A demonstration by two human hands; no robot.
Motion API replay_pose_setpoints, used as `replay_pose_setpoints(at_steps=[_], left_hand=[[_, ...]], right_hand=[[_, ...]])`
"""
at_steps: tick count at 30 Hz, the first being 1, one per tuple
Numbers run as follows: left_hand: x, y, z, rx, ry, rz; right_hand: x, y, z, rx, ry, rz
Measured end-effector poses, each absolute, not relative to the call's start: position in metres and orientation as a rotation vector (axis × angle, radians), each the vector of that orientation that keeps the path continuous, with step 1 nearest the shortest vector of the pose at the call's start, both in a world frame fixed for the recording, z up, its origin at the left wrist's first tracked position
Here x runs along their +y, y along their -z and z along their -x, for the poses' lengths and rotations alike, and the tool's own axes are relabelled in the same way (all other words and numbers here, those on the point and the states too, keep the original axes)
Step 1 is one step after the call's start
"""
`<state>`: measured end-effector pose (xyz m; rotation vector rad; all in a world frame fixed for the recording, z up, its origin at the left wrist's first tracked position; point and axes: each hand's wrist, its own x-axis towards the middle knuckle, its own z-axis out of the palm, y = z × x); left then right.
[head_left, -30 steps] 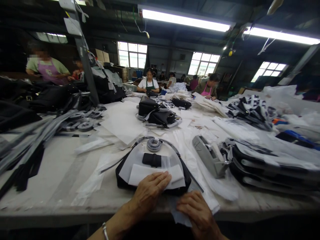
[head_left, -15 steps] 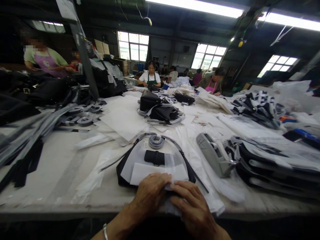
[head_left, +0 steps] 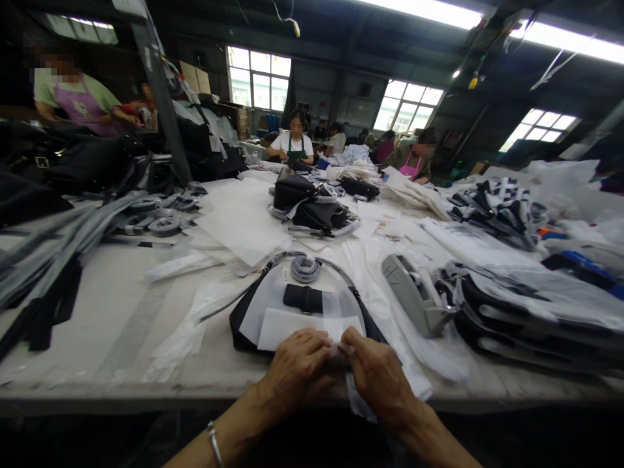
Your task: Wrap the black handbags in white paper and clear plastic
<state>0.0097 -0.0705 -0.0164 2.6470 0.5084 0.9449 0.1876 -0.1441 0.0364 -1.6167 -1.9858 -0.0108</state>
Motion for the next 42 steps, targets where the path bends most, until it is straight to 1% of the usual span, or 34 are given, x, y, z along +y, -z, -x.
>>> replay_pose_setpoints(at_steps=[2, 4, 8, 13, 18, 23, 26, 29, 33, 36, 38, 40, 42], left_hand=[[-0.070, 0.017, -0.013, 0.570, -0.986, -2.606], [-0.068, 0.018, -0.015, 0.582, -1.031, -2.612], [-0.068, 0.024, -0.014, 0.480, -1.033, -2.701], [-0.073, 0.026, -0.012, 0.441, -1.181, -2.707], [-0.075, 0.022, -0.017, 0.462, -1.294, -2.581], [-0.077, 0.016, -0.016, 0.563, -1.242, -2.530], [-0.080, 0.016, -0.020, 0.707, -1.180, -2.538], [-0.084, 0.018, -0.028, 0.860, -1.212, -2.605], [-0.086, 0.022, -0.041, 1.033, -1.351, -2.695], [-0.084, 0.022, -0.047, 1.140, -1.417, -2.757], [-0.083, 0.023, -0.049, 1.189, -1.400, -2.786], [-0.081, 0.023, -0.048, 1.179, -1.357, -2.786], [-0.080, 0.023, -0.043, 1.058, -1.328, -2.769]], right_hand=[[-0.150, -0.041, -0.185, -1.986, -0.060, 1.564], [-0.160, -0.044, -0.182, -2.062, -0.078, 1.420], [-0.180, -0.046, -0.177, -2.275, 0.013, 1.186], [-0.172, -0.049, -0.170, -2.307, 0.116, 1.138], [-0.147, -0.050, -0.171, -2.236, 0.149, 1.343], [-0.135, -0.042, -0.186, -2.263, 0.110, 1.550], [-0.129, -0.042, -0.192, -2.206, -0.070, 1.704], [-0.118, -0.045, -0.196, -2.084, -0.288, 1.863], [-0.101, -0.043, -0.202, -1.977, -0.459, 1.885], [-0.094, -0.036, -0.206, -1.910, -0.502, 1.867], [-0.092, -0.031, -0.207, -1.861, -0.512, 1.878], [-0.091, -0.027, -0.207, -1.827, -0.521, 1.895], [-0.090, -0.025, -0.206, -1.805, -0.526, 1.909]])
